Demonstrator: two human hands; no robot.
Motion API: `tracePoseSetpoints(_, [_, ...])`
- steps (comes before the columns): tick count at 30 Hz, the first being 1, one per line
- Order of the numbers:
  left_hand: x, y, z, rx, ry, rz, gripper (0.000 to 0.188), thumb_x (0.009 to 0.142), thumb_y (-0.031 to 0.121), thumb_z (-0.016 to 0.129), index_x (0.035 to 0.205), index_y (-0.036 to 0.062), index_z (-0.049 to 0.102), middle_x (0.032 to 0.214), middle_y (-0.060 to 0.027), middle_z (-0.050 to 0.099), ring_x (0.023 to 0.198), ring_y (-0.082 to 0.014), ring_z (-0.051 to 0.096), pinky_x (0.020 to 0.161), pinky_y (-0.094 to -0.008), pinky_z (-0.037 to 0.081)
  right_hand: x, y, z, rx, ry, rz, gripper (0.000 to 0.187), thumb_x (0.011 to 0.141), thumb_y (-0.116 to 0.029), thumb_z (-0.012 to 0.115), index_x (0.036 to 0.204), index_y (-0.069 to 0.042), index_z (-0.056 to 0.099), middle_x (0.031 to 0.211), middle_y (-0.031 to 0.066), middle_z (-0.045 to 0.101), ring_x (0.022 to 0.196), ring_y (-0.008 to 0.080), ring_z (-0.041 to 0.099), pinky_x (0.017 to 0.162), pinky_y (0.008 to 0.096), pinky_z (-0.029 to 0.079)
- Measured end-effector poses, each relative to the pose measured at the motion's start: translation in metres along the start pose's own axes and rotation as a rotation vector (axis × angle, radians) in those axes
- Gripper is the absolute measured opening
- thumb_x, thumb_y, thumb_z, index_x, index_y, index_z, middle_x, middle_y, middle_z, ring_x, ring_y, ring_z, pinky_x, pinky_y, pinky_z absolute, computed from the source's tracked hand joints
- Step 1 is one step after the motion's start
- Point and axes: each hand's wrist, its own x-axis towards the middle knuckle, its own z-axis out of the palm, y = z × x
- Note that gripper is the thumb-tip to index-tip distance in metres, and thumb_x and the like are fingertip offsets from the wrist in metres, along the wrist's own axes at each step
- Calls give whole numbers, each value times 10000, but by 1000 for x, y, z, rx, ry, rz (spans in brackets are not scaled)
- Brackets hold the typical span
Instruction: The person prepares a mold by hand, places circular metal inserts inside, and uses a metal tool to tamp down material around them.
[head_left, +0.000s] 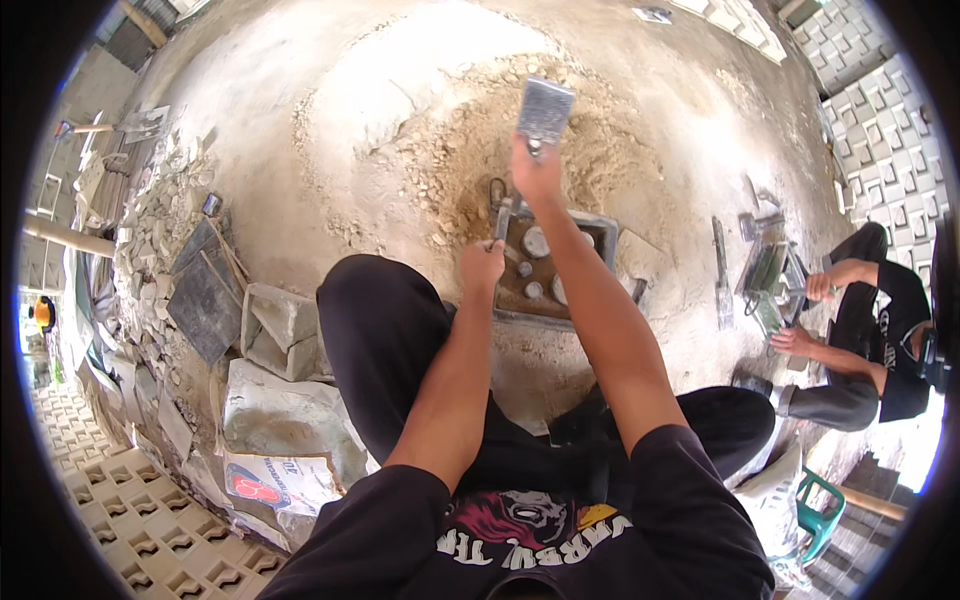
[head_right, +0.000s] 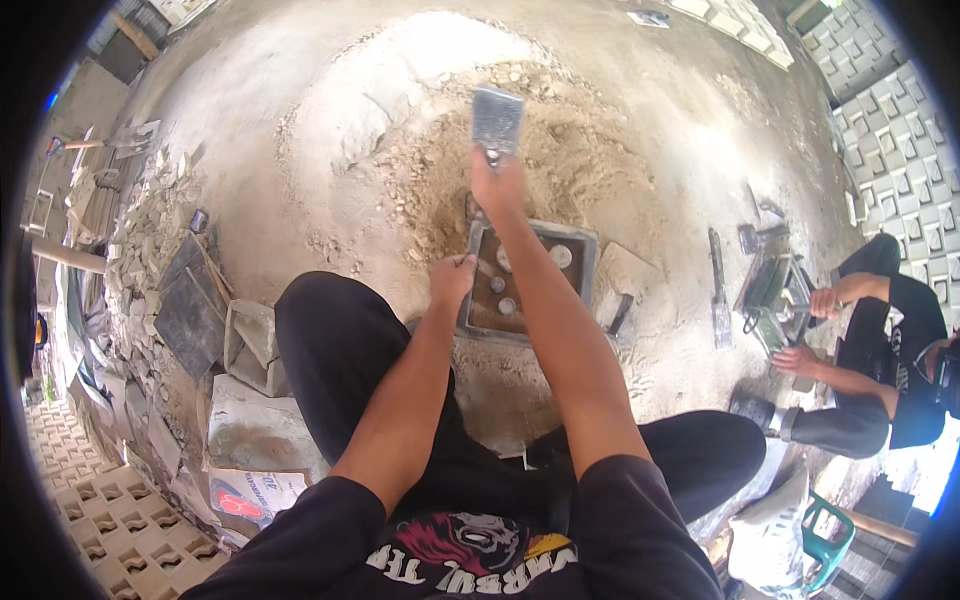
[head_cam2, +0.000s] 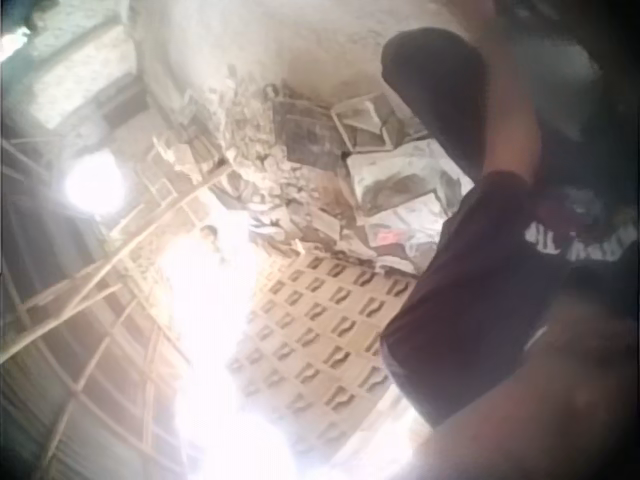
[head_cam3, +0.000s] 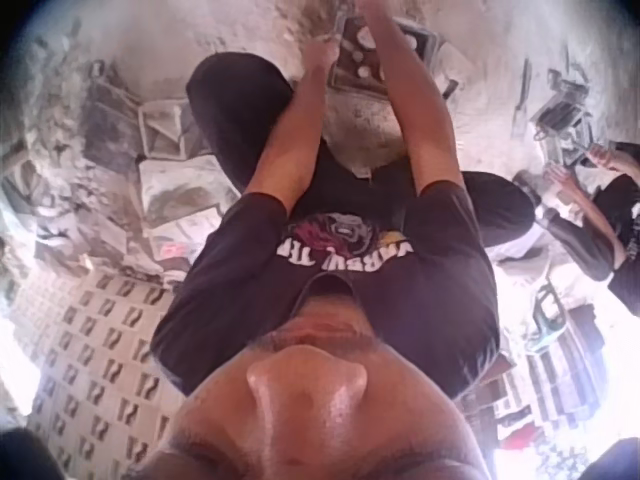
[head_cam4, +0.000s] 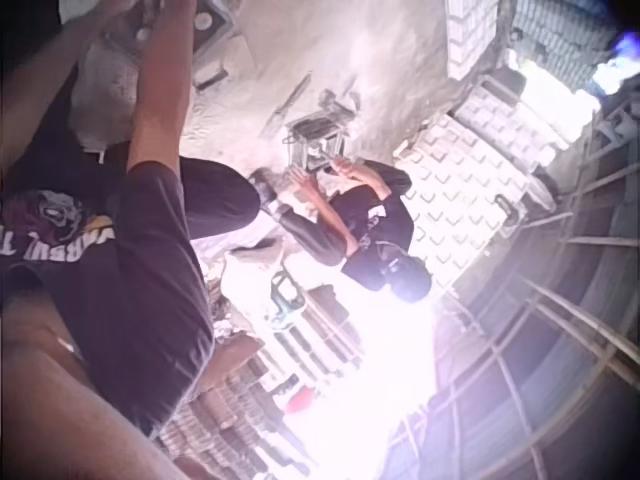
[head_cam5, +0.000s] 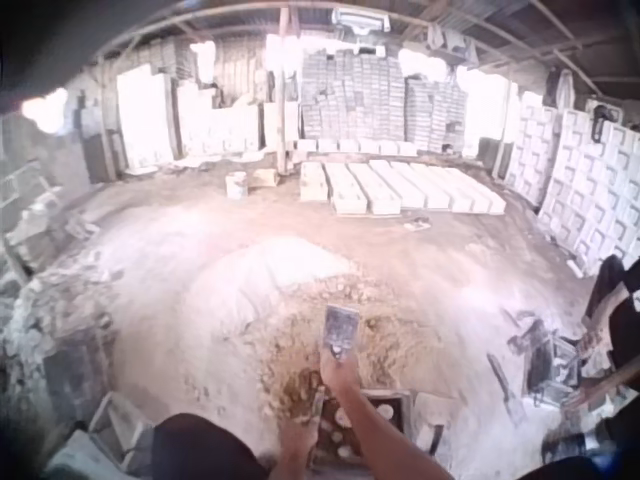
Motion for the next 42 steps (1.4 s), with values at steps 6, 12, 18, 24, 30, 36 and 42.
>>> tracePoseSetpoints(6, [-3, -7, -12, -103, -6, -83, 310, 839, 319, 646, 921, 31, 729, 738, -147, 687, 728, -268, 674, 691, -392, 495, -29, -36, 3, 338, -9, 103, 316, 950, -209, 583, 661, -85, 543, 542, -20, 515, 458, 71, 445, 440, 266, 333])
tracePoseSetpoints(12, [-3, 6, -3, -21, 17, -59, 297, 854, 320, 624, 959, 66, 738, 712, -124, 686, 681, -226, 671, 670, -369, 496, -18, 3, -10, 238, -61, 111, 162, 931, -186, 597, 832, -58, 589, 626, -20, 546, 531, 65, 487, 483, 264, 376])
tracePoseSetpoints(18, [55, 13, 6, -109, 259, -79, 351, 867, 329, 572, 902, 8, 709, 929, -209, 692, 908, -384, 656, 797, -455, 496, -16, 0, -97, -38, -64, 172, 185, 939, -222, 584, 898, -43, 603, 649, -25, 551, 566, 64, 503, 501, 266, 398])
tracePoseSetpoints(24, [159, 41, 30, 290, -28, 57, 387, 890, 334, 544, 841, -21, 692, 904, -226, 688, 905, -390, 654, 799, -453, 502, -54, -47, -247, -310, -163, 213, 390, 973, -230, 575, 609, -113, 498, 532, -77, 407, 464, 22, 362, 423, 237, 238])
tracePoseSetpoints(30, [165, 48, 53, -129, -234, -183, 420, 853, 344, 639, 674, -34, 664, 669, -155, 663, 642, -264, 667, 649, -384, 531, -113, -88, -352, -376, 55, 303, 359, 1004, -154, 496, 650, -111, 459, 550, -58, 393, 492, 26, 322, 450, 222, 244])
tracePoseSetpoints(36, [184, 30, 53, -283, -191, -262, 343, 809, 217, 700, 593, -38, 620, 578, -113, 627, 496, -185, 621, 517, -333, 509, -123, -70, -353, -80, 66, 367, 401, 1026, -188, 434, 635, -101, 400, 516, -43, 350, 463, 32, 292, 432, 233, 201])
tracePoseSetpoints(42, [180, 42, 49, -400, -220, -328, 320, 793, 190, 713, 594, -33, 597, 551, -88, 587, 451, -190, 578, 444, -334, 479, -123, -68, -365, -216, 34, 422, 415, 1024, -181, 428, 620, -105, 373, 508, -45, 324, 445, 39, 267, 422, 236, 188])
